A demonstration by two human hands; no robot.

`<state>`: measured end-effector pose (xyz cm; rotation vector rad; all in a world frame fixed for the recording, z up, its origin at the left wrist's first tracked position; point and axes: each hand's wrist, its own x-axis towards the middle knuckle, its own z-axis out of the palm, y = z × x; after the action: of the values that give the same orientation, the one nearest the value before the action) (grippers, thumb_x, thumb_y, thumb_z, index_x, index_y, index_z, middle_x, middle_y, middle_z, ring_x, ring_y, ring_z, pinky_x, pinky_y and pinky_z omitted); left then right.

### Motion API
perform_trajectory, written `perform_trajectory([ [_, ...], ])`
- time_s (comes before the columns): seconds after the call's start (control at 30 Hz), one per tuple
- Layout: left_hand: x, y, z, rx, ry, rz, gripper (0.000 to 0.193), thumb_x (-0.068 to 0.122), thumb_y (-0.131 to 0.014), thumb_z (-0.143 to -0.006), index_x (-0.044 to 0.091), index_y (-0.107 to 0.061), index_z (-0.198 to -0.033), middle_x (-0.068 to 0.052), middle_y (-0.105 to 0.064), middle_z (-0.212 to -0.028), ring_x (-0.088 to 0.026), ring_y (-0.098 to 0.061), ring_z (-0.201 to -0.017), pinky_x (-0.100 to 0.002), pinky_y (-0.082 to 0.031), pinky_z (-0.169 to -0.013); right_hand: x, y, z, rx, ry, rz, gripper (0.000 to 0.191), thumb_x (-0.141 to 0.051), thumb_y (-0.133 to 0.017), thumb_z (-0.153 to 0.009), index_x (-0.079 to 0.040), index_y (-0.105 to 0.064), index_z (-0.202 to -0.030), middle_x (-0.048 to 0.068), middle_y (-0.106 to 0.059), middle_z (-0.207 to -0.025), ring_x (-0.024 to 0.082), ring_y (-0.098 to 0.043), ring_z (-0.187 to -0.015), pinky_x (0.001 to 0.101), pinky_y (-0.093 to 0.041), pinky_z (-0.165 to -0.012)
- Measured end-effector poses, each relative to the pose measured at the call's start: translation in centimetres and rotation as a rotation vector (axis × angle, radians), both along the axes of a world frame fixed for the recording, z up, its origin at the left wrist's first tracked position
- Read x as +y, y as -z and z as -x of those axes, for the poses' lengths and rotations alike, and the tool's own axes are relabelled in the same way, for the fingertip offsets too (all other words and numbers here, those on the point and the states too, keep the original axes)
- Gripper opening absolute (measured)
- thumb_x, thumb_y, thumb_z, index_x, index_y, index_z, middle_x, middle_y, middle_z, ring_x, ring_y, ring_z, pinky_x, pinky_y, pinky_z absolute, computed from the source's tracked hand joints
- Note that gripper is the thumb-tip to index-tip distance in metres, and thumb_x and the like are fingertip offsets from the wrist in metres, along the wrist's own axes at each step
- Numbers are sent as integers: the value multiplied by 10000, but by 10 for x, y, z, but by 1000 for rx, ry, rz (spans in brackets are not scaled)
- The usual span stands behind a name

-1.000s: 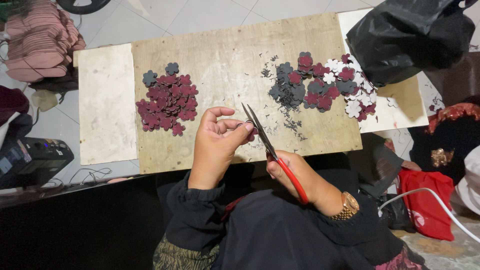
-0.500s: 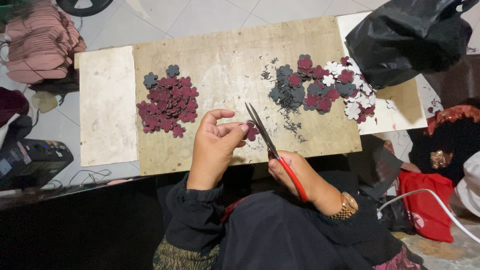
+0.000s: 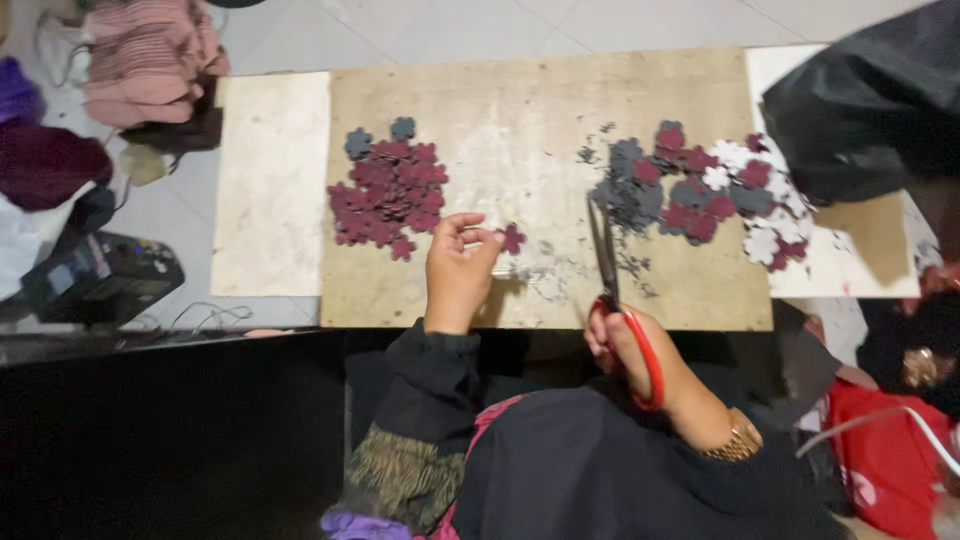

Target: The person sits at a workbench and uses red-handled scissors to trim small notches into fabric flower-shaped cutouts, holding each piece in one hand while cutting with the other. Trimmed pieces are placed onto a growing pile of finished flower cutouts on the board.

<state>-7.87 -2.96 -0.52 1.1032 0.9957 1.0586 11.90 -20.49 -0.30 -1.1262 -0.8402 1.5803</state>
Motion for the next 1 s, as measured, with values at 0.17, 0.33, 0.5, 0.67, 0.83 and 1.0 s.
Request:
perform_trajectory([
  [0.17,54,0,37,-44,-374,-63,489,40,-708,-919,19,-490,-1357,-166,-598,-1164,-248,-606,-1024,-446,-530,-890,1,8,-3,-21,23,29,450,-539,-475,-1027,-111,-510,-893,1,-492,-807,92,-429,-646,240,-365,-556],
  [0.33,64,-9,62,1159,-427,-23,1103,575,-798,-745,93,-216,-1548,-260,-204,-1608,-449,-102,-1485,-659,-154,-1136,6,12,-2,-33,34,96,437,-526,-456,-1015,-109,-524,-899,2,-505,-798,94,-432,-615,244,-363,-536],
  [0.5,48,1,60,1333,-296,-42,1356,815,-706,-727,43,-41,-1622,-314,-55,-1656,-479,0,-1569,-680,-7,-1213,5,14,-2,-41,18,77,449,-531,-463,-1028,-106,-523,-895,4,-504,-792,89,-436,-621,242,-381,-549],
  [0.67,60,-4,42,1324,-278,-156,1321,795,-701,-737,42,-66,-1617,-376,10,-1632,-562,84,-1485,-741,46,-1111,4,17,-2,-108,22,70,454,-528,-476,-1023,-101,-546,-886,8,-523,-789,84,-456,-632,236,-400,-557],
  [0.83,120,-34,12,1359,-86,-270,1026,737,-654,-835,191,-274,-1616,-278,-62,-1686,-559,62,-1516,-769,35,-1156,0,20,-6,-110,72,133,413,-483,-485,-1012,-98,-546,-878,8,-531,-784,89,-455,-620,241,-402,-542],
  [1.0,159,-42,-1,1566,155,-374,903,696,-600,-859,243,-315,-1586,-200,-75,-1695,-510,29,-1536,-740,9,-1151,-7,25,-12,-220,94,119,360,-443,-507,-998,-104,-567,-894,8,-552,-772,85,-496,-616,242,-445,-548],
])
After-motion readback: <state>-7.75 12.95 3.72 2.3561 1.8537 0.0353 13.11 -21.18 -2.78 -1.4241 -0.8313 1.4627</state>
